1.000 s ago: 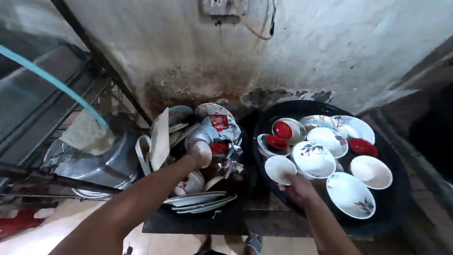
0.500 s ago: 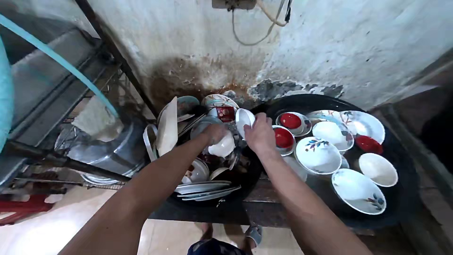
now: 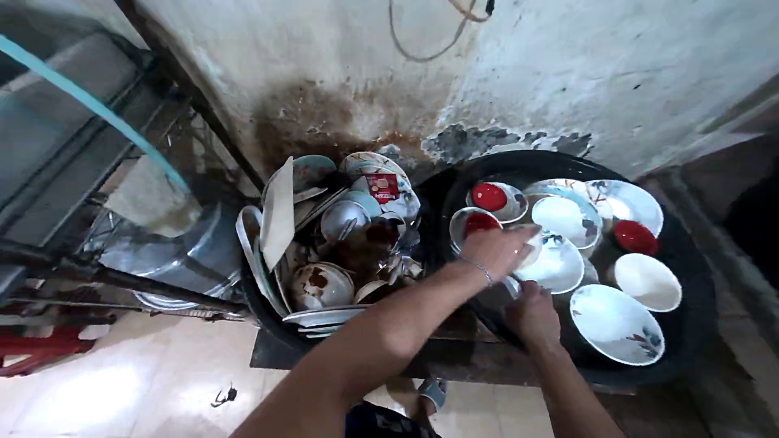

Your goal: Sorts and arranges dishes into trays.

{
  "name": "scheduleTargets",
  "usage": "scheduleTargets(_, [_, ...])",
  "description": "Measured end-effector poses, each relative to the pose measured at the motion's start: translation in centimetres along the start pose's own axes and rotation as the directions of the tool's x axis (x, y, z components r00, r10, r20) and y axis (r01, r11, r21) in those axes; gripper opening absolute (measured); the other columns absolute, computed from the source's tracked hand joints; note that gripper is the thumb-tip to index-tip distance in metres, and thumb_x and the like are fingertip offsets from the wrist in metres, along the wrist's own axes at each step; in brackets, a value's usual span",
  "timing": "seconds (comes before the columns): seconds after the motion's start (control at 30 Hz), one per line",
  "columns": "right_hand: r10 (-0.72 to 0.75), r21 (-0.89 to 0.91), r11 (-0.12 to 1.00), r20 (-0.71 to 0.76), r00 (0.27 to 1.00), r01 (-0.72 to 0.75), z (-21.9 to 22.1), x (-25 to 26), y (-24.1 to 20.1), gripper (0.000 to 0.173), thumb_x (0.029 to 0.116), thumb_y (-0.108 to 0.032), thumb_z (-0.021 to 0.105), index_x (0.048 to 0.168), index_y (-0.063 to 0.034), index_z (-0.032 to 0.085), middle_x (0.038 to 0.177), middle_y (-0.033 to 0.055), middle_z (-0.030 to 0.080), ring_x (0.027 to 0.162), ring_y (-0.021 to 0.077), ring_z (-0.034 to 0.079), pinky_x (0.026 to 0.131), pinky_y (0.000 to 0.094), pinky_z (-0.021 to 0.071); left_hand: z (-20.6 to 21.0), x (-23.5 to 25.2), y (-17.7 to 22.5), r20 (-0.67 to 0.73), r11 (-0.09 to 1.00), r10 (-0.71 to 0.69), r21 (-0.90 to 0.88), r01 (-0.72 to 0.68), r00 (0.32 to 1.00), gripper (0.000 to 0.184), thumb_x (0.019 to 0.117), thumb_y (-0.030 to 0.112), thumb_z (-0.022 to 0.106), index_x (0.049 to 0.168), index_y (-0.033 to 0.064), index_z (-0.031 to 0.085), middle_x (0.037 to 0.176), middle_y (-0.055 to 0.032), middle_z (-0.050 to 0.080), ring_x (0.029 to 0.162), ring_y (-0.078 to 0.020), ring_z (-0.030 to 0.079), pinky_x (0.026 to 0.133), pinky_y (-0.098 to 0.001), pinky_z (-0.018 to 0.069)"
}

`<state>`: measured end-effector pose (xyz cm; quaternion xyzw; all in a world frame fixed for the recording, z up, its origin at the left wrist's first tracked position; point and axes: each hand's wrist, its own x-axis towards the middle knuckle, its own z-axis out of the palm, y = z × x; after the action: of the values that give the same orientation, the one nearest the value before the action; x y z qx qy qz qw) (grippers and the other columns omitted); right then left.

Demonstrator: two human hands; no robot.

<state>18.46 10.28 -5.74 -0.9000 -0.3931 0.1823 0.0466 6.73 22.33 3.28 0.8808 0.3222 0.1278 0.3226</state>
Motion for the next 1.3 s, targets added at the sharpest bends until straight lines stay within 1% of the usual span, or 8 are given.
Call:
scheduleTargets(0.2, [0.033, 0.259, 0.963, 0.166, 0.986, -0.076, 1.0, 1.5, 2.5, 0.048, 0.1012, -0.013, 0.062, 0.144, 0.0058, 0.050, 0.133, 0.0356, 0.058, 0.123, 0.0500, 0.058, 0.103, 0.0675, 0.0453, -4.6, -7.3, -8.3, 0.098, 0.999, -0.026, 0.035, 0.022, 0.995, 0.033, 0.0978, 0.005, 0.062, 0.130, 0.0091, 0.068, 0.136, -0.0142, 0.065, 0.126, -0.0303, 0.063, 0.107, -0.0523, 0.0510])
scheduleTargets(0.33, [-0.009, 0.728, 0.639, 0.329, 0.944, -0.248, 0.9, 2.4, 3.4, 0.029, 0.1046, -0.007, 0.052, 0.132, 0.0021, 0.050, 0.083, 0.0134, 0.067, 0.060, 0.0191, 0.066, 0.055, 0.0347, 0.0591, -11.5, -17.2, -17.5, 0.228, 0.822, -0.538, 0.357, 0.445, 0.812, 0.069, 0.0853, 0.007, 0.078, 0.148, 0.0038, 0.049, 0.146, -0.0250, 0.051, 0.132, -0.0437, 0.053, 0.107, -0.0615, 0.0467])
scheduleTargets(0.4, [-0.071, 0.821, 0.495, 0.366, 0.928, -0.286, 0.0, 2.0, 2.1, 0.024, 0.1043, -0.005, 0.048, 0.127, 0.0012, 0.051, 0.076, 0.0111, 0.067, 0.055, 0.0174, 0.064, 0.051, 0.0317, 0.0573, -11.9, -20.3, -20.4, 0.243, 0.679, -0.708, 0.493, 0.545, 0.663, 0.092, 0.0773, 0.019, 0.089, 0.154, 0.0044, 0.041, 0.149, -0.0291, 0.048, 0.131, -0.0502, 0.052, 0.104, -0.0678, 0.0464])
scheduleTargets(0.5, [-0.096, 0.853, 0.440, 0.357, 0.929, -0.283, -1.6, 0.9, -1.5, 0.025, 0.1047, -0.005, 0.046, 0.129, -0.0021, 0.050, 0.079, 0.0106, 0.067, 0.055, 0.0169, 0.064, 0.051, 0.0318, 0.0569, -11.1, -21.4, -22.1, 0.241, 0.710, -0.670, 0.485, 0.511, 0.702, 0.093, 0.0761, 0.034, 0.092, 0.151, 0.0045, 0.047, 0.147, -0.0241, 0.052, 0.133, -0.0448, 0.053, 0.107, -0.0640, 0.0458])
scheduleTargets(0.73, [-0.285, 0.853, 0.481, 0.371, 0.884, -0.203, -2.9, -1.2, -11.8, 0.021, 0.1074, -0.007, 0.045, 0.124, 0.0019, 0.055, 0.082, 0.0135, 0.069, 0.059, 0.0191, 0.066, 0.056, 0.0339, 0.0591, -10.7, -17.1, -20.3, 0.080, 0.841, -0.542, 0.055, 0.539, 0.837, 0.081, 0.0759, 0.037, 0.091, 0.141, 0.0041, 0.055, 0.135, -0.0230, 0.061, 0.124, -0.0397, 0.060, 0.105, -0.0614, 0.0486])
scheduleTargets(0.9, [-0.314, 0.728, 0.685, 0.327, 0.891, -0.026, -3.4, -2.1, -20.3, 0.033, 0.1026, -0.012, 0.056, 0.133, -0.0009, 0.055, 0.095, 0.0173, 0.068, 0.065, 0.0223, 0.067, 0.058, 0.0388, 0.0591, -11.1, -11.5, -18.1, 0.072, 0.726, -0.681, -0.070, 0.684, 0.729, 0.050, 0.0938, 0.036, 0.075, 0.122, -0.0031, 0.066, 0.119, -0.0287, 0.066, 0.115, -0.0447, 0.063, 0.099, -0.0659, 0.0480])
scheduleTargets(1.07, [-0.411, 0.193, 0.898, 0.055, 0.910, 0.394, -6.8, -3.7, -26.5, 0.047, 0.0953, -0.010, 0.059, 0.140, -0.0021, 0.051, 0.137, 0.0278, 0.055, 0.112, 0.0458, 0.065, 0.088, 0.0646, 0.0540, -10.2, -7.6, -19.8, 0.039, 0.719, -0.693, -0.024, 0.694, 0.720, 0.052, 0.0883, 0.043, 0.078, 0.120, 0.0024, 0.072, 0.123, -0.0229, 0.069, 0.119, -0.0411, 0.064, 0.101, -0.0660, 0.0485])
scheduleTargets(1.3, [-0.253, 0.028, 0.966, -0.121, 0.960, 0.258, -5.7, -2.5, -14.6, 0.049, 0.0958, -0.009, 0.062, 0.143, -0.0020, 0.049, 0.142, 0.0348, 0.048, 0.102, 0.0561, 0.065, 0.080, 0.0712, 0.0541, -12.5, -7.8, -16.8, 0.072, 0.724, -0.612, -0.350, 0.595, 0.787, 0.048, 0.1004, 0.034, 0.068, 0.126, -0.0067, 0.064, 0.125, -0.0279, 0.066, 0.119, -0.0393, 0.064, 0.106, -0.0587, 0.0478])
